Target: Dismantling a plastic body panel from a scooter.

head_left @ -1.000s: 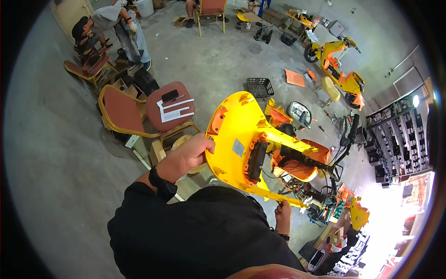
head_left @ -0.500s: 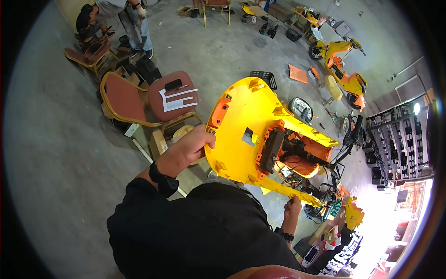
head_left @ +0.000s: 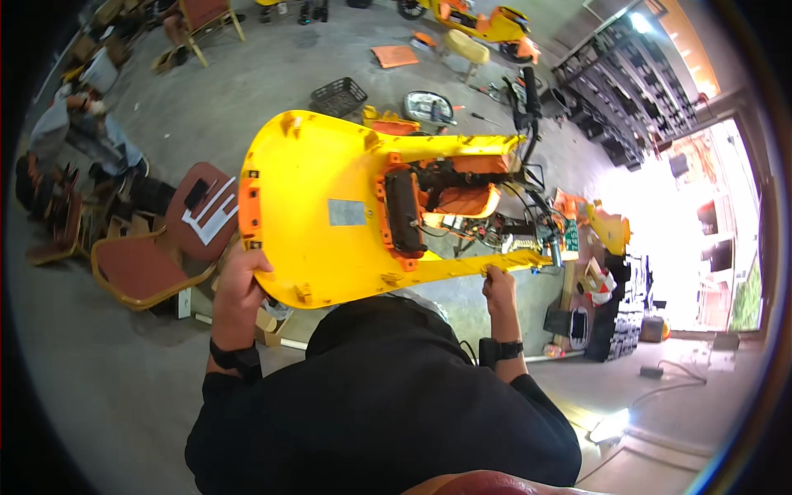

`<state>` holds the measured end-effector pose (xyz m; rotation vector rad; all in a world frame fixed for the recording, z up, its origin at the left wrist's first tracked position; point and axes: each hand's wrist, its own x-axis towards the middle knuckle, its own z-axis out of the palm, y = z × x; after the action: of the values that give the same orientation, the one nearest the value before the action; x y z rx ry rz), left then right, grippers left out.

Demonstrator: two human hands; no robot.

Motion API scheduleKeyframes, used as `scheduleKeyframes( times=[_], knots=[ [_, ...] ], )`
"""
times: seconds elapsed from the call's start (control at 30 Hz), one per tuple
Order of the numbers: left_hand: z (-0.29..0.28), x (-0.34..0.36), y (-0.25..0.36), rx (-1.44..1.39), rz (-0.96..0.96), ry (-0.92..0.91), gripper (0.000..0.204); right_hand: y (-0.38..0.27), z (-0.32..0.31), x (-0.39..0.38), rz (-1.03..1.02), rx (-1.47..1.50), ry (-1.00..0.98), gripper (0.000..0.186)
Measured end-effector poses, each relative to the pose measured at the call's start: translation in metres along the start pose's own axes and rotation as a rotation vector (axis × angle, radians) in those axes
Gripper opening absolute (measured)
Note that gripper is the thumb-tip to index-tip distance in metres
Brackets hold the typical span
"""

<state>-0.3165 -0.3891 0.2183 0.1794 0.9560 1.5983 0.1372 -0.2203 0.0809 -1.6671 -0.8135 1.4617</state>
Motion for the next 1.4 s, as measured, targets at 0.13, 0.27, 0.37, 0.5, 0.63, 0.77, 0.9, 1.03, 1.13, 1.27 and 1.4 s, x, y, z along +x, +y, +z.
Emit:
scheduleKeyframes(
  times=[0.13, 0.27, 0.37, 0.5, 0.63, 0.77, 0.9, 1.03, 1.13, 1.27, 1.4],
  knots=[
    [0.003, -0.001, 0.0, 0.011, -0.002, -0.013, 0.065, -0.004, 0.0, 0.0, -0.011, -0.004, -0.025, 0.014],
    [0.013, -0.001, -0.005, 0.023, 0.046, -0.039, 0.07, -0.002, 0.003, 0.025, -0.014, 0.016, -0.08, 0.014],
    [0.021, 0.006, -0.016, 0.041, 0.062, -0.054, 0.07, 0.003, 0.008, 0.056, 0.033, 0.089, -0.152, 0.014],
    [0.045, 0.012, -0.032, 0.109, 0.072, -0.059, 0.066, 0.009, 0.011, 0.089, 0.12, 0.128, -0.124, 0.014],
    [0.056, 0.014, -0.036, 0.055, 0.087, -0.012, 0.063, 0.005, 0.006, 0.102, 0.094, 0.111, -0.247, 0.014],
    [0.071, 0.013, -0.019, 0.13, 0.158, 0.002, 0.068, 0.009, 0.021, 0.1, 0.239, 0.203, -0.28, 0.016],
    [0.092, 0.028, -0.021, 0.22, 0.184, 0.012, 0.068, 0.018, 0.032, 0.135, 0.248, 0.18, -0.368, 0.019],
    [0.118, 0.056, -0.04, 0.267, 0.106, 0.05, 0.067, 0.082, -0.018, 0.236, -0.535, -0.368, -0.128, 0.021],
    [0.134, 0.066, -0.057, 0.245, 0.089, 0.063, 0.066, -0.009, -0.01, 0.175, 0.034, 0.161, -0.099, 0.02],
    [0.162, 0.092, -0.076, 0.253, 0.098, -0.01, 0.066, -0.009, -0.037, 0.186, 0.052, 0.29, -0.02, 0.019],
    [0.154, 0.133, -0.093, 0.216, 0.009, -0.012, 0.065, -0.001, -0.047, 0.208, 0.078, 0.393, 0.106, 0.017]
  ],
)
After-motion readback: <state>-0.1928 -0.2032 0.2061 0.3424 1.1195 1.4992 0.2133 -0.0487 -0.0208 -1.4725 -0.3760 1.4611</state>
